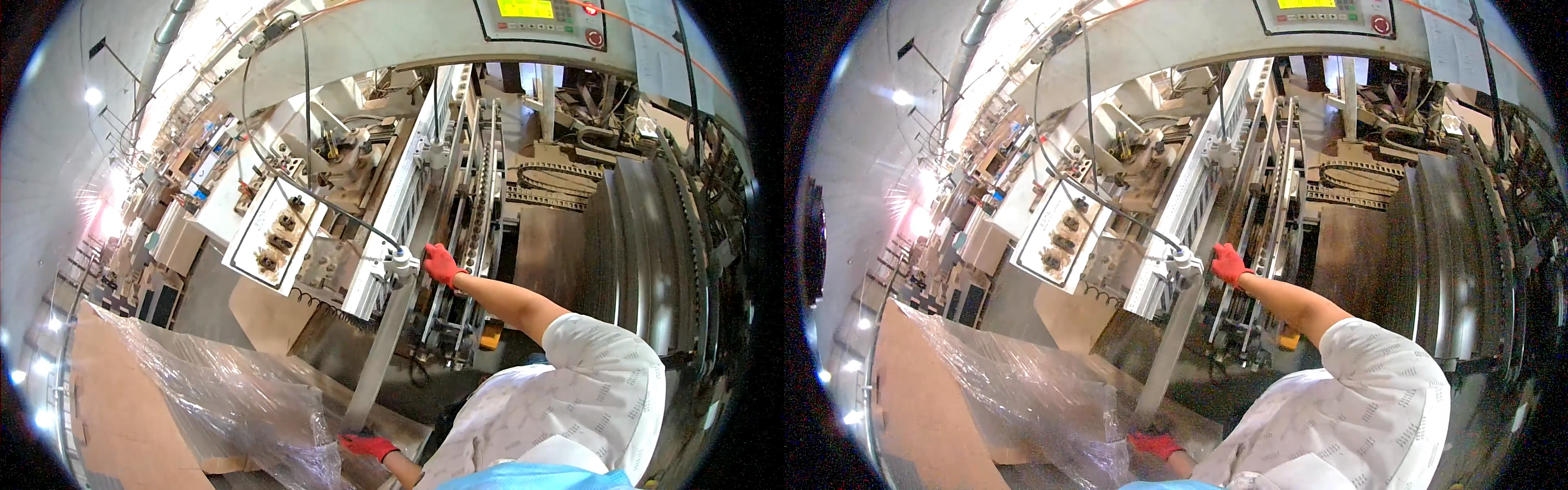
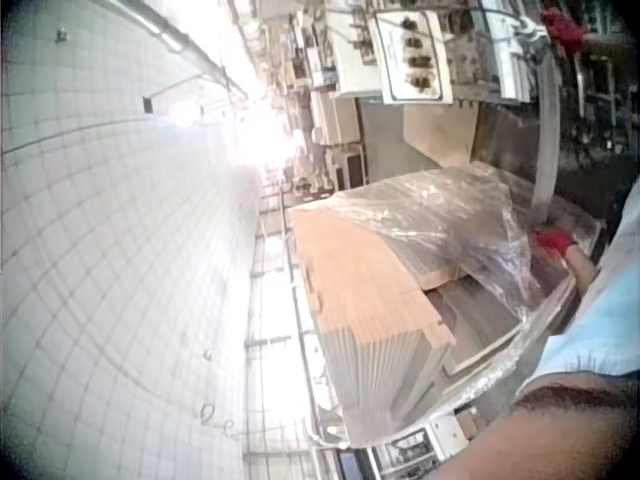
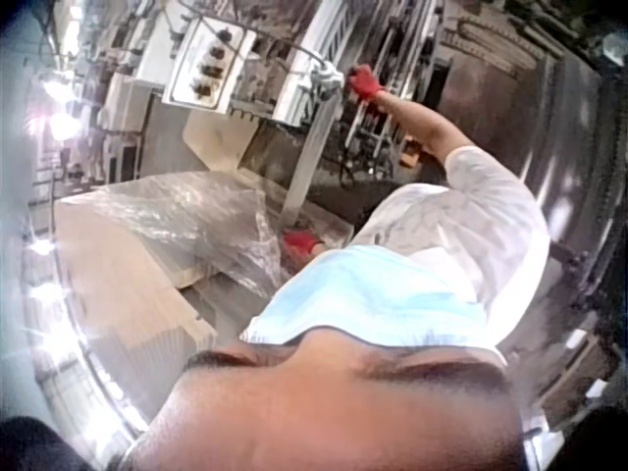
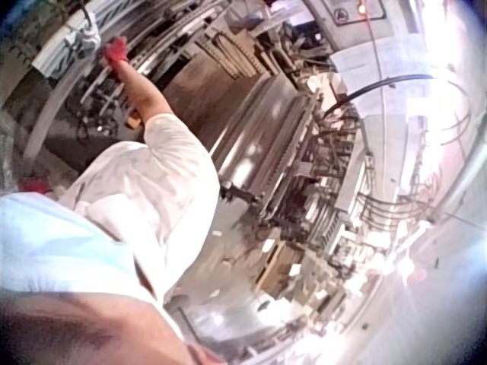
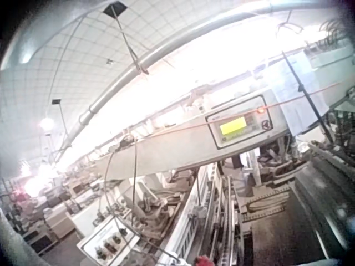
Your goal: The person adjusts machine components and repeatedly takes metal profiles from a pallet stack to feed them into the machine.
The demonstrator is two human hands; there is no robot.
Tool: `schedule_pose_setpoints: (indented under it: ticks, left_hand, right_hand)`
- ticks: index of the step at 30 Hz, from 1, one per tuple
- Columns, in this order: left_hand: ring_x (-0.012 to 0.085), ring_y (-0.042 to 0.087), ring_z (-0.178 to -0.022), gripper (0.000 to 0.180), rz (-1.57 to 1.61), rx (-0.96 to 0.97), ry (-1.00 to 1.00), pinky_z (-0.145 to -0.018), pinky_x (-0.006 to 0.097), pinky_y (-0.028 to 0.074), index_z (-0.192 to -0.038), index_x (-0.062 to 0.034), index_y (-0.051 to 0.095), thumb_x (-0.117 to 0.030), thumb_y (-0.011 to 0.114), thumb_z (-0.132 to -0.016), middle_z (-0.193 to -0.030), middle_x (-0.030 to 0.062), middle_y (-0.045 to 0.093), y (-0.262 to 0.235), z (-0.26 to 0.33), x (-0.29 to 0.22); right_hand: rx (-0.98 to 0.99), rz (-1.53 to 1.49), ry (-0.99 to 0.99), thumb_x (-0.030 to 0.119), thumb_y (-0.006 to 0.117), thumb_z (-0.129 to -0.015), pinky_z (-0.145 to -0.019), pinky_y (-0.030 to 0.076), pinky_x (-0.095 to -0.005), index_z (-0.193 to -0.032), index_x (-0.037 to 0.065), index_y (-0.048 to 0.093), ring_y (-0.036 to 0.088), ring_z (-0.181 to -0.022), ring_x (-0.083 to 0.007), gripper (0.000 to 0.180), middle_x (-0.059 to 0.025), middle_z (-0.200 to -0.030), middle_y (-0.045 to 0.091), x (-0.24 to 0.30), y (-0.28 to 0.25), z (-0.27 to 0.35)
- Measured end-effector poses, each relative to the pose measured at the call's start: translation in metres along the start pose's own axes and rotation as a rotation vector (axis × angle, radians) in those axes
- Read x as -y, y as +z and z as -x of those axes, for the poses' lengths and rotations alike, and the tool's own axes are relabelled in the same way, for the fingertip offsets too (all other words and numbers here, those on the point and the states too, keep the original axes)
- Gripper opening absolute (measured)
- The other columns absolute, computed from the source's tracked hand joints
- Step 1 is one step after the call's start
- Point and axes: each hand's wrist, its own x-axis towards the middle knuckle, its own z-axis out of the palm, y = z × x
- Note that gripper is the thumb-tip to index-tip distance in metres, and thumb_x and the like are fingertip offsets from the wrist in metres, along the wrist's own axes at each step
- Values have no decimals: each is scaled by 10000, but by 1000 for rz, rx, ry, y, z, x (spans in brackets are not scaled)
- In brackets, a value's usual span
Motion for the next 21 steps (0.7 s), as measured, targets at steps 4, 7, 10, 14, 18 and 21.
schedule_pose_setpoints:
  ticks: [4, 7, 10, 14, 18, 21]
  left_hand:
    - [323, 408, -1358, 557, -895, 0, 457, -1133, 490, 317, -1463, -120, 400, -416, 457, -995, -1518, 120, 400, -5, 0, 7]
    - [321, 389, -1377, 544, -745, 54, 364, -1153, 480, 289, -1493, -126, 360, -398, 397, -1023, -1558, 117, 348, -16, -8, 12]
    - [309, 378, -1389, 550, -374, 100, 194, -1170, 466, 267, -1509, -129, 341, -397, 380, -1031, -1577, 116, 322, -22, -13, 15]
    - [286, 300, -1449, 521, -71, 58, 68, -1215, 404, 200, -1512, -35, 322, -237, 351, -1032, -1599, 145, 265, -14, -3, 8]
    - [289, 295, -1449, 522, -296, 71, 220, -1215, 399, 196, -1518, -42, 311, -259, 342, -1045, -1602, 142, 257, 2, 15, -6]
    - [290, 416, -1347, 534, -518, 43, 353, -1123, 407, 355, -1526, -71, 299, -229, 438, -1036, -1553, 143, 340, 12, 23, -13]
  right_hand:
    - [60, -46, -132, 130, 555, -779, -854, 454, -487, -1004, -14, 520, 527, -989, -474, 269, -276, -969, 547, -9, -10, -2]
    - [87, 21, -169, 121, 549, -794, -867, 460, -504, -1075, 7, 527, 531, -1018, -472, 304, -268, -1007, 560, -12, -11, -1]
    - [49, 3, -166, 122, 553, -803, -852, 455, -509, -1034, -3, 505, 528, -994, -476, 267, -274, -1001, 553, -13, -10, -1]
    - [46, -30, -147, 115, 559, -807, -830, 452, -510, -1009, 8, 508, 527, -964, -474, 234, -263, -977, 541, -10, -10, -1]
    - [2, -49, -165, 100, 547, -801, -825, 455, -485, -1028, 0, 514, 529, -953, -462, 251, -263, -930, 538, -11, -9, 2]
    - [3, -83, -168, 133, 570, -809, -820, 450, -506, -986, 6, 512, 528, -952, -469, 226, -261, -966, 534, -16, -8, -1]
